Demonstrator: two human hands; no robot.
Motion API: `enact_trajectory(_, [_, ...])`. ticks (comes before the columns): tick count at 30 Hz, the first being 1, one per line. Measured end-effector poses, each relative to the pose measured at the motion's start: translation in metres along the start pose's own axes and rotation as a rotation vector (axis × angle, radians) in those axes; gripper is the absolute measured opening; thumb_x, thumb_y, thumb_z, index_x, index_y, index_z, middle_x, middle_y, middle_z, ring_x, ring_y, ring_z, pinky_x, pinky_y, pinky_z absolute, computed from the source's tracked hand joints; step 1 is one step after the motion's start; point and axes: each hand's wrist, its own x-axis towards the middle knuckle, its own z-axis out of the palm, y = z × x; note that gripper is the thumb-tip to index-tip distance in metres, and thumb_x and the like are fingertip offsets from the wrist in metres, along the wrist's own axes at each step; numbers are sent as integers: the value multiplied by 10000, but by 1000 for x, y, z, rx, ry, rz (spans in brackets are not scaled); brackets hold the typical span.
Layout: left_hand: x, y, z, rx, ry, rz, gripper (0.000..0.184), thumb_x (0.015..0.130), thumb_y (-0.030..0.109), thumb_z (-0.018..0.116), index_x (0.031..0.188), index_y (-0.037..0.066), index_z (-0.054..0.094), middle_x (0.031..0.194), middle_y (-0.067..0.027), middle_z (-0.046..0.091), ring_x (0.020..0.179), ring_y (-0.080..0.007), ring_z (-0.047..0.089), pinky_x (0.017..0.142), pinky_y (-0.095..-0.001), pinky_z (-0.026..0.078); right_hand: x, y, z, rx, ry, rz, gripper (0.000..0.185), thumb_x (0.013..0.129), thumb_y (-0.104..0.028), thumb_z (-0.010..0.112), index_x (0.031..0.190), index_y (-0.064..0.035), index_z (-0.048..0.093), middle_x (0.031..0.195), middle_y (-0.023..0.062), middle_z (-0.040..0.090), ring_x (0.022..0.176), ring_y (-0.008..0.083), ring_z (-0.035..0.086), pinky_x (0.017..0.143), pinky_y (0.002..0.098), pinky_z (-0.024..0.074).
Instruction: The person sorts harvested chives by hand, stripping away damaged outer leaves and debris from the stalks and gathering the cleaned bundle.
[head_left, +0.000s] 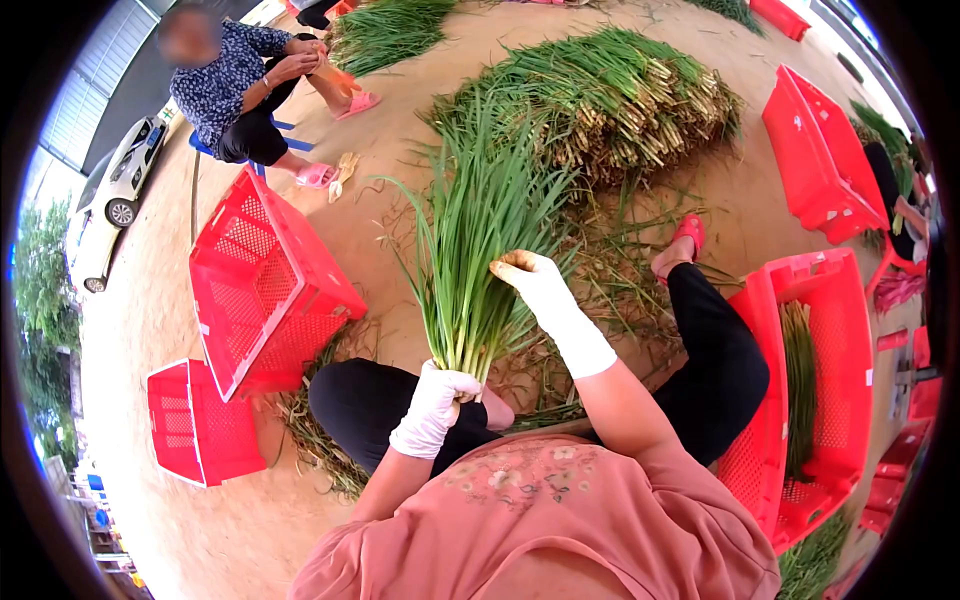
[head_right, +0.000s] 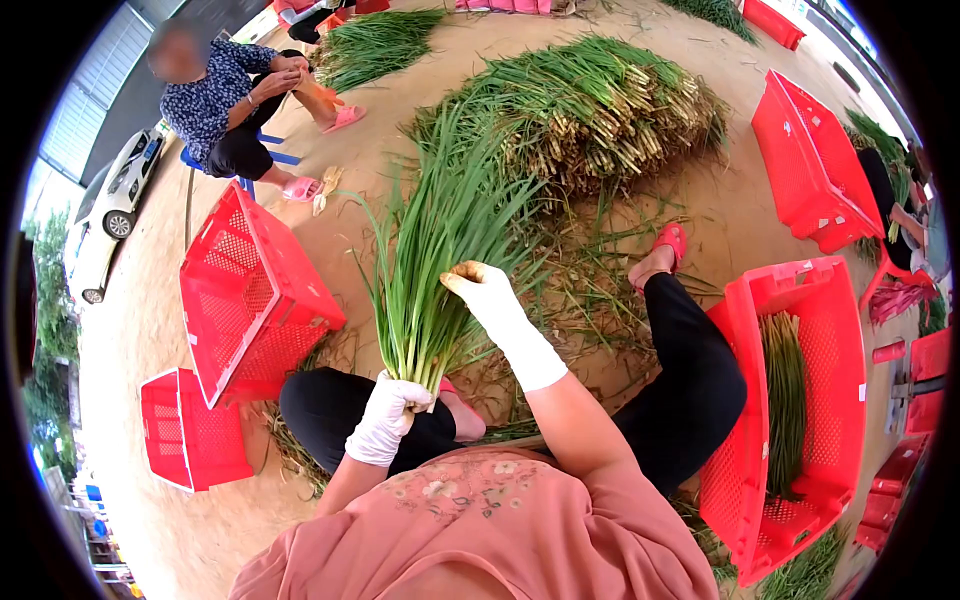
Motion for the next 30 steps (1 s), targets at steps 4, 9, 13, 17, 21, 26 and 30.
enact_trajectory(4, [11, -10, -6, -57, 13, -57, 405, 544, -82, 555, 949, -78, 557, 681, -133, 583, 428, -169, 471, 396, -257, 379, -15, 17, -10, 12, 68, -23, 179, 836, -172, 599, 880, 1, 593, 728, -4, 546, 653, 73, 453, 594, 217, 377])
enact_trajectory(9, [33, -32, -21, -227, 3, -259, 380, 573, -68, 541, 952, -76, 562, 682, -169, 580, 463, -177, 503, 423, -233, 387, -38, 35, -14, -92, 358, -292, 125, 825, -95, 610, 855, 1, 535, 733, 8, 511, 674, 84, 442, 622, 231, 394])
enact_trajectory(13, [35, -42, -3, -152, 92, -270, 323, 568, -77, 544, 889, -58, 571, 676, -172, 575, 447, -177, 475, 402, -243, 343, -36, 36, -26, -7, 378, -216, 107, 837, -105, 599, 890, -24, 553, 776, 22, 552, 675, 96, 492, 628, 233, 416])
enact_trajectory(17, [36, -52, 3, -122, 106, -188, 207, 546, -114, 549, 733, -26, 539, 565, -86, 503, 407, -153, 434, 375, -247, 292, -29, 51, -32, -444, 490, -410, 168, 800, -137, 633, 876, -8, 556, 757, 82, 568, 677, 189, 545, 656, 291, 450])
enact_trajectory(21, [30, -50, 20, 6, 146, -77, 172, 543, -127, 532, 671, -15, 507, 507, -51, 457, 364, -133, 397, 361, -240, 267, -55, 41, -16, -611, 44, -17, 327, 751, -310, 682, 860, -8, 622, 835, 182, 631, 782, 264, 614, 701, 324, 480])
enact_trajectory(26, [41, -70, 18, 142, 157, 6, 182, 556, -115, 541, 728, -57, 545, 512, -99, 535, 377, -154, 489, 357, -243, 357, -56, 60, -10, -312, -52, 385, 423, 729, -336, 722, 883, 46, 625, 762, 111, 634, 681, 150, 574, 642, 277, 454])
enact_trajectory(30, [40, -75, 18, 106, 123, -20, 187, 552, -109, 552, 728, -47, 548, 508, -93, 532, 369, -149, 475, 357, -238, 343, -55, 82, -17, -65, -71, 441, 268, 770, -263, 698, 877, -30, 619, 750, 38, 595, 599, 92, 532, 546, 236, 455])
